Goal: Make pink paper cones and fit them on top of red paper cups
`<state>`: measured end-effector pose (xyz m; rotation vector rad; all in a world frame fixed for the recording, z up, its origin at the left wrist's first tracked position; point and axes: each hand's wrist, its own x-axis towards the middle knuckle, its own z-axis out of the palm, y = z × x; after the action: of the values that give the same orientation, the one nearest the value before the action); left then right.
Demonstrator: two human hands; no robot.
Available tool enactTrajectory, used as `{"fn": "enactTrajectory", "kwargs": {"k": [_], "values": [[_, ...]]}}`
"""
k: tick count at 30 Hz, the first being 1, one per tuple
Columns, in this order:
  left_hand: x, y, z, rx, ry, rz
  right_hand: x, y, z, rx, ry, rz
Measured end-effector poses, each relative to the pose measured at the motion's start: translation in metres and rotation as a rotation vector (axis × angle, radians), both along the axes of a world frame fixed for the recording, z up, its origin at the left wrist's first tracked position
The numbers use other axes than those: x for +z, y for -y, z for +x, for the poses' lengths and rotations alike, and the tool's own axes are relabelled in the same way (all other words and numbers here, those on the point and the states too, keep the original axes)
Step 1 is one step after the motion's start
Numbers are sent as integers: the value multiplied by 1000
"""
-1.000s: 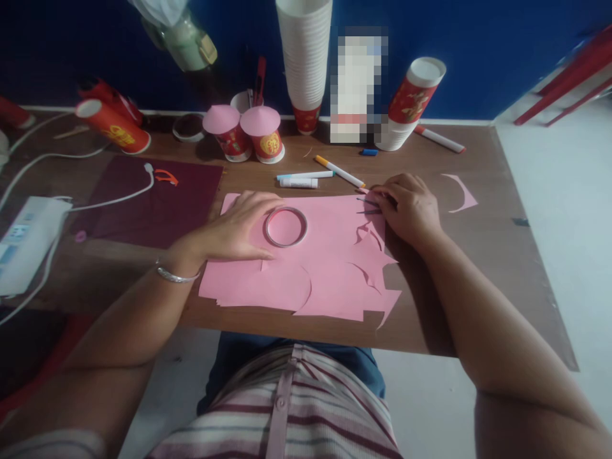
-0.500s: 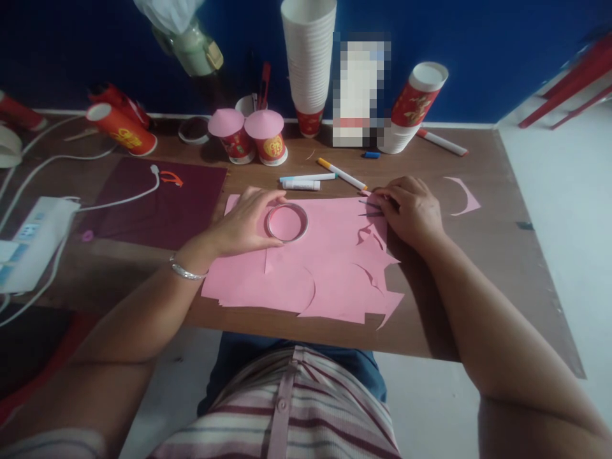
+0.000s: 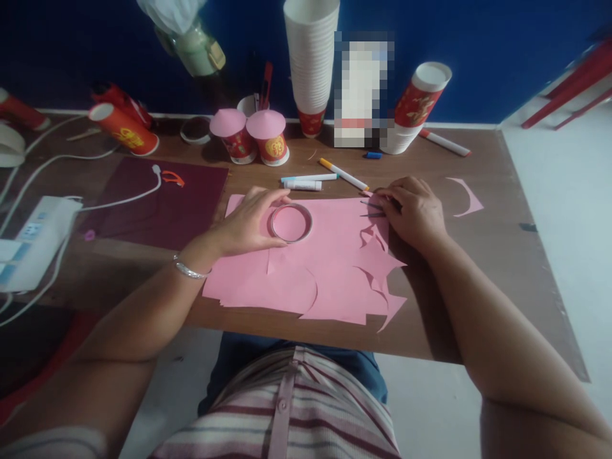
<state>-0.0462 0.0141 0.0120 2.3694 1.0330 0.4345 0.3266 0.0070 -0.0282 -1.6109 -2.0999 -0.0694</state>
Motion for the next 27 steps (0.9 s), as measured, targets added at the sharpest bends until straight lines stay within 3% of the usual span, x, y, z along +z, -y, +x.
{"fn": "enactTrajectory", "kwargs": {"k": [18, 24, 27], "values": [[-5, -6, -4, -47, -58, 30, 2, 1, -1, 14, 0, 12], [-5, -5, -6, -45, -73, 45, 11, 10, -9, -19, -21, 201], [-6, -5, -7, -53, -77, 60, 17, 17, -20, 87, -32, 168]]}}
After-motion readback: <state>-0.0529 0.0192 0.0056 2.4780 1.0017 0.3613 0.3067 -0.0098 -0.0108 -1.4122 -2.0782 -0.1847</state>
